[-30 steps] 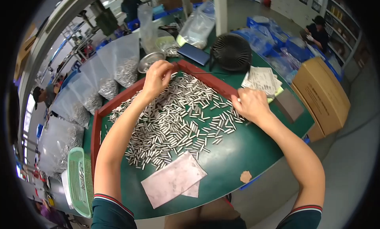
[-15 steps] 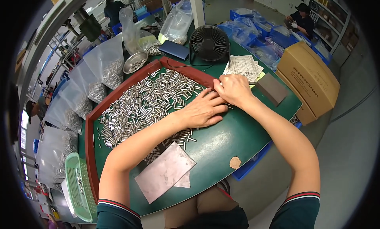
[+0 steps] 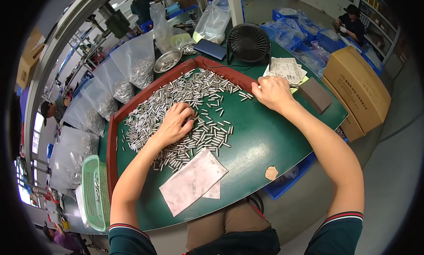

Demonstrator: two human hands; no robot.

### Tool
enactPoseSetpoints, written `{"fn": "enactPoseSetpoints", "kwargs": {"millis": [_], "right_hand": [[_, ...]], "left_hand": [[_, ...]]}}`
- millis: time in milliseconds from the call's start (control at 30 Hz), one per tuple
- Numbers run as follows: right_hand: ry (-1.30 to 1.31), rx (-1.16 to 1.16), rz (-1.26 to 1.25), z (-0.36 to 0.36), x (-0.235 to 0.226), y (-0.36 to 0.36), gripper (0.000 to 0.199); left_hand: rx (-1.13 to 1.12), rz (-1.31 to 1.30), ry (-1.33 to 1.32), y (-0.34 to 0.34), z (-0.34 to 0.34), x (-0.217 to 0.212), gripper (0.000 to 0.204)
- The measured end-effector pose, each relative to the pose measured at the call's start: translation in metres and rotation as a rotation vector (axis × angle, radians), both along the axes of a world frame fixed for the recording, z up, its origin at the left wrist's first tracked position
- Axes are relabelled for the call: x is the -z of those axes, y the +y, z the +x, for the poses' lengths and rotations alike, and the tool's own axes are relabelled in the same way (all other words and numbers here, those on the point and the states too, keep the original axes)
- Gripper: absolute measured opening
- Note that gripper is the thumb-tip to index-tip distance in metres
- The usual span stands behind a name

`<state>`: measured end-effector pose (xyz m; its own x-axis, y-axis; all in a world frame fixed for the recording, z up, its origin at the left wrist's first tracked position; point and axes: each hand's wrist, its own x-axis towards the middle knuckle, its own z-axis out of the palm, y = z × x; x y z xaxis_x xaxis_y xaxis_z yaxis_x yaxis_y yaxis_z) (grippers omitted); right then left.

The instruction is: Picking up and sorting small metal tubes at a manufacturing workbench.

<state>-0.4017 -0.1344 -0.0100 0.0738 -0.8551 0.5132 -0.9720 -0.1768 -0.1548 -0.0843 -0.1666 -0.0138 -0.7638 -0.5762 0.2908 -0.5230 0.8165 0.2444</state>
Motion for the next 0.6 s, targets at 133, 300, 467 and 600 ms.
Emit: {"fn": "enactPoseSetpoints", "kwargs": {"millis": [133,300,467,600], "right_hand": [[-0.007,-0.008,-0.012,-0.001,0.002,-0.001,0.033],[0.019,0.009,-0.006,-0.002,-0.002,-0.002,0.033],[0.013,-0.014,-0.014,0.001,-0.002,-0.002,0.033],[0.028,-0.012,-0.032,0.003,-0.002,0.0,0.032]], "left_hand": [[-0.053,-0.019,0.002,0.017,0.033,-0.002,0.016],[-0.104,0.029,-0.053,0.021,0.037,-0.021,0.019],[0.0,-0.145,0.06,-0.018,-0.025,-0.015,0.025],[0.117,-0.177,0.139,-0.061,-0.08,0.006,0.031]]}}
